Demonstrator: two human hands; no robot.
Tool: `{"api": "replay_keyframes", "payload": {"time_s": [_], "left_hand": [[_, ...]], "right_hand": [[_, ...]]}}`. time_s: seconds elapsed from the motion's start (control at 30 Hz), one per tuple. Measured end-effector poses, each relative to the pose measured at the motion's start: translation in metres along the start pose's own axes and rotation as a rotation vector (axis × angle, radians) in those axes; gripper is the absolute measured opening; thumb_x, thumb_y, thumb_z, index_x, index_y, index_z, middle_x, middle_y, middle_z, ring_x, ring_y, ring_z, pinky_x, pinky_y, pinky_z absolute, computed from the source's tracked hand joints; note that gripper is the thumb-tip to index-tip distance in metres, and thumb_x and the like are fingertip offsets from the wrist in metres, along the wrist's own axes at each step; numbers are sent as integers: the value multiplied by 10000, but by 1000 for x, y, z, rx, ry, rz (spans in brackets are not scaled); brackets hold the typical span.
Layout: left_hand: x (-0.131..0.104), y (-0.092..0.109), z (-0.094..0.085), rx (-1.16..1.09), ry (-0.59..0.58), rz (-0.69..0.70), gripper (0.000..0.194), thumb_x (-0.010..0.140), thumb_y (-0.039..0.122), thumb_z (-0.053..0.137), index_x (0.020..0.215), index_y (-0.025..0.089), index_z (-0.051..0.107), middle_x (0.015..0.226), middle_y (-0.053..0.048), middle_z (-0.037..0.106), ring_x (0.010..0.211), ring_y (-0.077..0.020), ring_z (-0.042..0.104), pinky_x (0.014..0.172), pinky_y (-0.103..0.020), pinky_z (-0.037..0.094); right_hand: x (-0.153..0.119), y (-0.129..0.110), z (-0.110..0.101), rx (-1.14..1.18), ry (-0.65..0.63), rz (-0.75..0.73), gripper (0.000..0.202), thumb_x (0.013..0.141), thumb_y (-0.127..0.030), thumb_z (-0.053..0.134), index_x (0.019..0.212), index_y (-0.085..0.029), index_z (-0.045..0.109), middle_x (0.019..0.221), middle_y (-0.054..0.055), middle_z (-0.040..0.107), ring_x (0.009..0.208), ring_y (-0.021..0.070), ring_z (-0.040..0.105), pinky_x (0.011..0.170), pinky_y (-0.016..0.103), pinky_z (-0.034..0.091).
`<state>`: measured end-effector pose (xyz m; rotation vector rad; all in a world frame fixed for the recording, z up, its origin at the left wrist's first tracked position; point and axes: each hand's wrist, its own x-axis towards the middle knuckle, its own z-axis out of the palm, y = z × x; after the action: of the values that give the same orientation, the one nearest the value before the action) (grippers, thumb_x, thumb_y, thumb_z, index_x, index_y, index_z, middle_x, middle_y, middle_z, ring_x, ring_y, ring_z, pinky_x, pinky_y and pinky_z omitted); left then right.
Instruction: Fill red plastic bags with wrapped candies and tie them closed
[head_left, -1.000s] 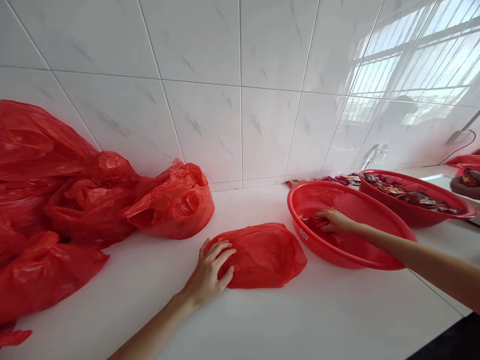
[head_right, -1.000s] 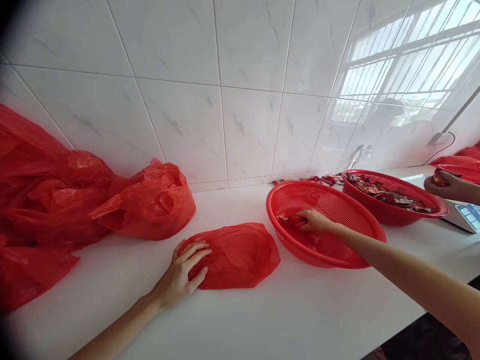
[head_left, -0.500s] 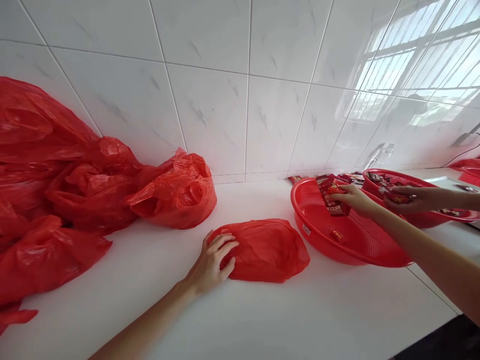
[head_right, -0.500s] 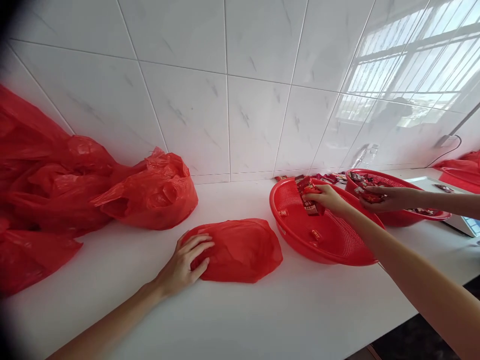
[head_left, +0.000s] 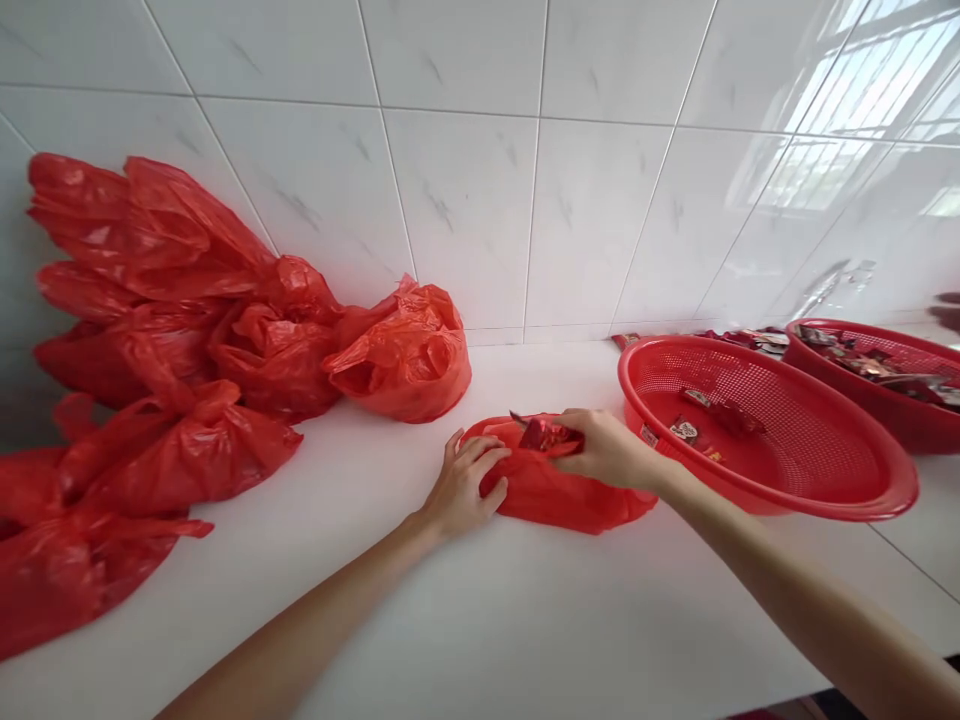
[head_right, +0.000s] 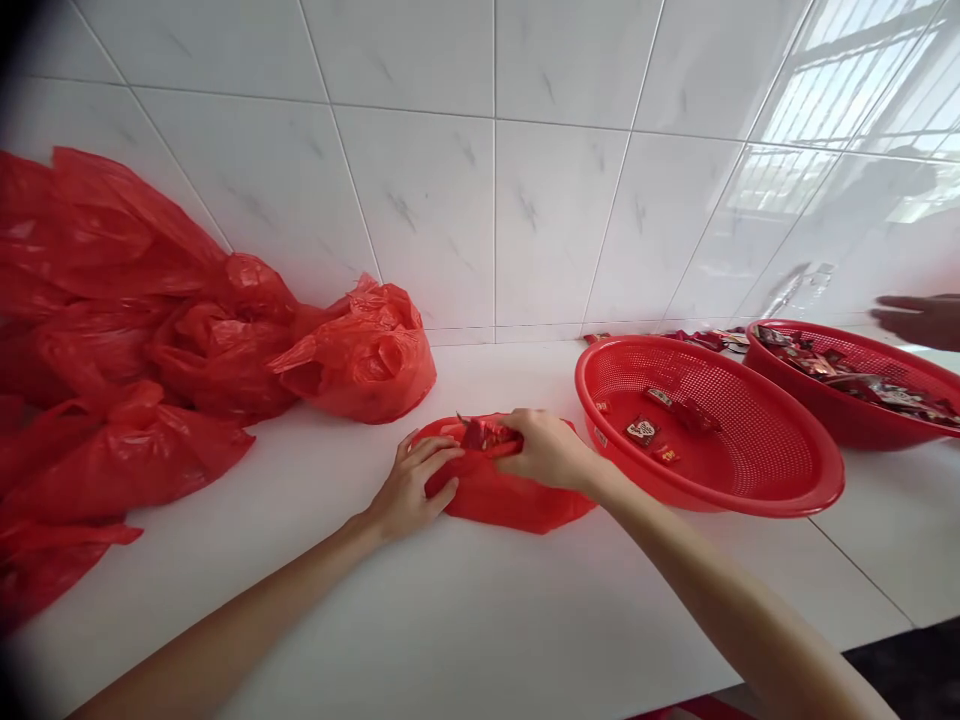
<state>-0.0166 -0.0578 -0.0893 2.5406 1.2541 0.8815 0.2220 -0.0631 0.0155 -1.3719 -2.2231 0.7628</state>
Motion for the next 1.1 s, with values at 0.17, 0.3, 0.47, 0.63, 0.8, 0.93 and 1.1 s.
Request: {"api": "replay_keyframes", "payload": {"time_s": [0.17,0.3,0.47,0.63,0.8,0.93,1.1], "left_hand": [[0,-1,1,10,40,-44,549,813,201,567,1361,189,536,1264,-132,670,1203,-318,608,1121,-581,380],[-3,0,3,17,34,-39,675,760,161,563,1425,164,453,1360,-164,609,1285,-342,559,1152,-630,322],[-7,8,0,95,110,77,637,758,86,516,1387,177,484,1376,-162,589,1314,-341,539,1194,-710,102],[3,20,-3,65,209,321,413,860,80,497,1249,189,586,1244,-125,666,1224,-278,604,1169,-588,325],[23,29,3,-23,26,257,375,887,202,592,1259,165,614,1220,-129,676,1107,-261,654,958,-413,565],[37,21,10,-4,-64,166,242,908,224,590,1124,194,696,1154,-98,702,1021,-260,682,911,-426,583],[40,5,17,-27,23,89,250,931,173,529,1118,202,691,1131,-90,691,1025,-243,681,894,-409,591]], "right_hand": [[2,24,24,-213,95,-47,396,790,-80,601,1145,-207,722,1071,112,724,1025,289,668,846,389,544],[0,41,33,-16,215,-68,538,796,-86,566,1311,-228,637,1230,112,699,1141,298,658,980,468,533],[-7,58,46,316,331,-63,540,846,-207,602,1380,-268,548,1345,85,656,1270,293,605,1051,461,510],[-13,60,40,613,357,20,370,800,-318,726,1147,-230,634,1138,79,725,1104,280,684,955,429,561],[-15,54,32,770,341,128,350,789,-422,756,1079,-231,705,1106,56,748,1073,272,680,950,414,542],[-16,50,32,856,347,162,391,776,-491,769,1068,-239,709,1069,51,755,986,250,699,864,372,570],[-16,49,33,958,397,229,437,723,-521,818,991,-236,623,872,32,761,711,214,711,658,340,584]]}}
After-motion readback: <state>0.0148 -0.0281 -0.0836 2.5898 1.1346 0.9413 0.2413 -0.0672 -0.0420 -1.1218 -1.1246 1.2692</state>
